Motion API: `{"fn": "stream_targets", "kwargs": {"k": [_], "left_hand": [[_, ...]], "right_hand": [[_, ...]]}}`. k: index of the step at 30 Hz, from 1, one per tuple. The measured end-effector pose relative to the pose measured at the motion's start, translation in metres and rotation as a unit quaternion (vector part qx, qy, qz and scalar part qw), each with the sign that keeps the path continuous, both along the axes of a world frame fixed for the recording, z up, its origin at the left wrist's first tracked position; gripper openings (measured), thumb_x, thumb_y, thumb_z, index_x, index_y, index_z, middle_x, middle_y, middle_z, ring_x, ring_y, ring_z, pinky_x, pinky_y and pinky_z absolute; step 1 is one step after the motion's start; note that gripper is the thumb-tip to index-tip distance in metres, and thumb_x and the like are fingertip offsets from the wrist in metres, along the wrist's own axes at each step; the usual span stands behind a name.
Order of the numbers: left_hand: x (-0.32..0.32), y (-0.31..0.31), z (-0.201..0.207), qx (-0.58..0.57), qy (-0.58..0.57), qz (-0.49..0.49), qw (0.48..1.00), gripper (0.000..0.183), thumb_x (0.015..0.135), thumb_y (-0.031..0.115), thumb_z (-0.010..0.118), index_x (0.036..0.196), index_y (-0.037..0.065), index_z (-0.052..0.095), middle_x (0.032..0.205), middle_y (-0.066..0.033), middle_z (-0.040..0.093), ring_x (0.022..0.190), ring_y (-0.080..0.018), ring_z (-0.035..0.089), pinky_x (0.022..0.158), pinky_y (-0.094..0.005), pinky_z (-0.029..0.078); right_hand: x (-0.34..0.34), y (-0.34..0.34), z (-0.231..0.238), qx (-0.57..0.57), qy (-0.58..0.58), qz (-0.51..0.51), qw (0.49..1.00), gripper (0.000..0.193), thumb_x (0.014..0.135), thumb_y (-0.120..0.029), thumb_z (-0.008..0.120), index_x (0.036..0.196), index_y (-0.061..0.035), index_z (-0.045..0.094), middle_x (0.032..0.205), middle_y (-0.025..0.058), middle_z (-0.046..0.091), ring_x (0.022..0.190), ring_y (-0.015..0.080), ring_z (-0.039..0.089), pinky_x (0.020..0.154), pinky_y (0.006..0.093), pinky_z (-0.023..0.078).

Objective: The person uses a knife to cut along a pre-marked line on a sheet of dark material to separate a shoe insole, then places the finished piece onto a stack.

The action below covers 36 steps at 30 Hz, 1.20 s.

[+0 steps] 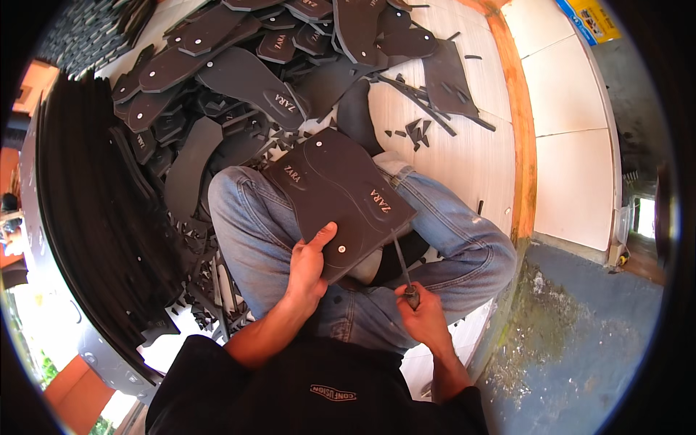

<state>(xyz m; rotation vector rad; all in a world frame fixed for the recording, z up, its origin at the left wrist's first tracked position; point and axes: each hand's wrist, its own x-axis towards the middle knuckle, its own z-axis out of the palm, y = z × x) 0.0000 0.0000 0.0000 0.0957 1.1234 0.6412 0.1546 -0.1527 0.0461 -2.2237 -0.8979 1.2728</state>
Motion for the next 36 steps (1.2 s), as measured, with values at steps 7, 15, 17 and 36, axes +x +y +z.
{"fn": "stream_targets", "kwargs": {"k": [7,15,17,36], "left_hand": [[0.002,0.006,0.007,-0.017,-0.022,0.014,1.000,0.031,0.084,0.017,0.065,0.106,-0.004,0.057,0.098,-0.0128,0.063,0.084,-0.0201,0.065,0.073,-0.0299,0.055],[-0.003,0.011,0.002,-0.019,-0.022,0.001,1.000,0.031,0.085,0.017,0.065,0.106,-0.004,0.056,0.098,-0.0126,0.063,0.084,-0.0198,0.064,0.073,-0.0294,0.055],[-0.004,0.011,0.003,-0.017,-0.021,-0.002,1.000,0.030,0.085,0.017,0.065,0.105,-0.004,0.057,0.097,-0.0124,0.063,0.084,-0.0197,0.064,0.073,-0.0292,0.055],[-0.011,0.005,-0.007,0.025,-0.030,0.000,0.999,0.030,0.080,0.019,0.070,0.102,0.001,0.060,0.096,-0.0082,0.063,0.084,-0.0172,0.063,0.075,-0.0297,0.054]], "right_hand": [[-0.009,0.005,-0.008,-0.027,0.018,-0.002,0.999,0.014,0.075,-0.007,0.054,0.086,-0.0014,0.061,0.058,0.0174,0.055,0.053,0.0320,0.058,0.054,0.0369,0.045],[-0.022,0.011,-0.021,-0.006,-0.041,-0.005,0.999,0.012,0.075,-0.008,0.055,0.084,-0.0015,0.060,0.064,0.0207,0.059,0.065,0.0399,0.060,0.057,0.0420,0.046],[-0.028,0.016,-0.025,-0.013,-0.039,-0.020,0.999,0.010,0.075,-0.008,0.056,0.082,-0.0012,0.059,0.066,0.0215,0.059,0.068,0.0418,0.059,0.059,0.0442,0.046],[-0.033,0.070,-0.040,-0.064,-0.084,0.017,0.994,0.015,0.076,-0.011,0.054,0.080,0.0027,0.058,0.076,0.0264,0.061,0.080,0.0459,0.057,0.073,0.0498,0.045]]}}
